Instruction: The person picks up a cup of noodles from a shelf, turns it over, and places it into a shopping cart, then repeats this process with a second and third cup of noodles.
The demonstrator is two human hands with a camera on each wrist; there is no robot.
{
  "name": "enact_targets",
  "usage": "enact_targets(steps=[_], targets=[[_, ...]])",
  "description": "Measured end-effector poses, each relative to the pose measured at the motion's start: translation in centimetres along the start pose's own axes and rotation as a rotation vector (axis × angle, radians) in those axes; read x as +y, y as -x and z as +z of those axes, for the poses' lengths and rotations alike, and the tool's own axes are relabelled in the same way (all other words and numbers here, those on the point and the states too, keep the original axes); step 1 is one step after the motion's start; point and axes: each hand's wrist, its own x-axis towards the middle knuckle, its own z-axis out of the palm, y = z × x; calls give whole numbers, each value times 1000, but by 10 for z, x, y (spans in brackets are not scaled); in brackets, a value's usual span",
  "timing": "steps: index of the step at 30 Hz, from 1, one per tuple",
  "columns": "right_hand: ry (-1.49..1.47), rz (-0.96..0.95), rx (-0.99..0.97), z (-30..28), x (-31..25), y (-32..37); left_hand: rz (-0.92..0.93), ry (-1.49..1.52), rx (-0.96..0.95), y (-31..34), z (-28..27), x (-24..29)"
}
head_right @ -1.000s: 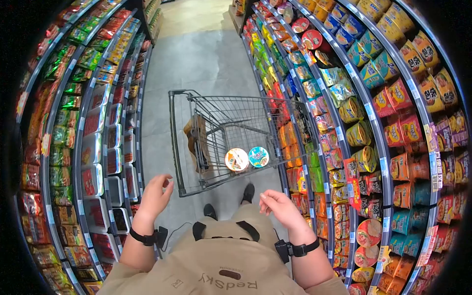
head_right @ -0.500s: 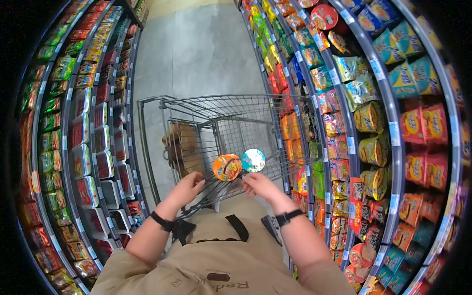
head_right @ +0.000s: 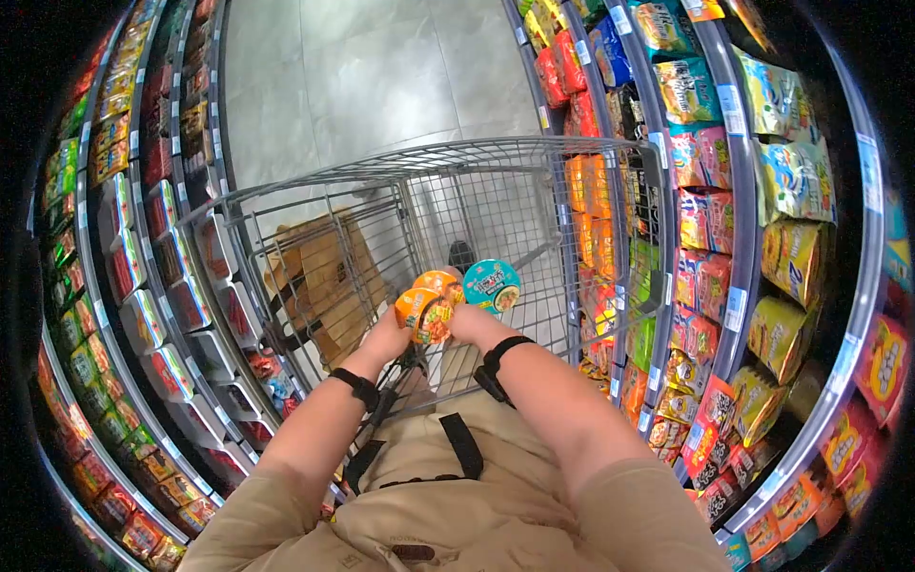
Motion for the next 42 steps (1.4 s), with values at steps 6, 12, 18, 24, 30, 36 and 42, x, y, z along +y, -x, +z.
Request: enact_targets(steps=[6, 12, 18, 24, 30, 36, 42], targets=[[54, 56, -187, 0, 3, 0, 51, -250, -27, 18, -18, 17], [-205, -58, -98, -40, 1, 65, 268, -413, -154, 80, -75, 62], [-761, 9, -14, -70, -53, 177, 760, 21, -91, 163, -114, 76], [-1369, -96, -57, -43, -129, 296, 1097, 76, -172, 258, -147, 60], [-1084, -365, 152, 10, -175, 398, 1107, 155, -217, 334, -159, 23], [-432, -458, 484, 67, -197, 456, 1147, 177, -256, 369, -143, -9], [-483, -565, 471, 103, -184, 503, 1074, 294, -379, 387, -119, -16]])
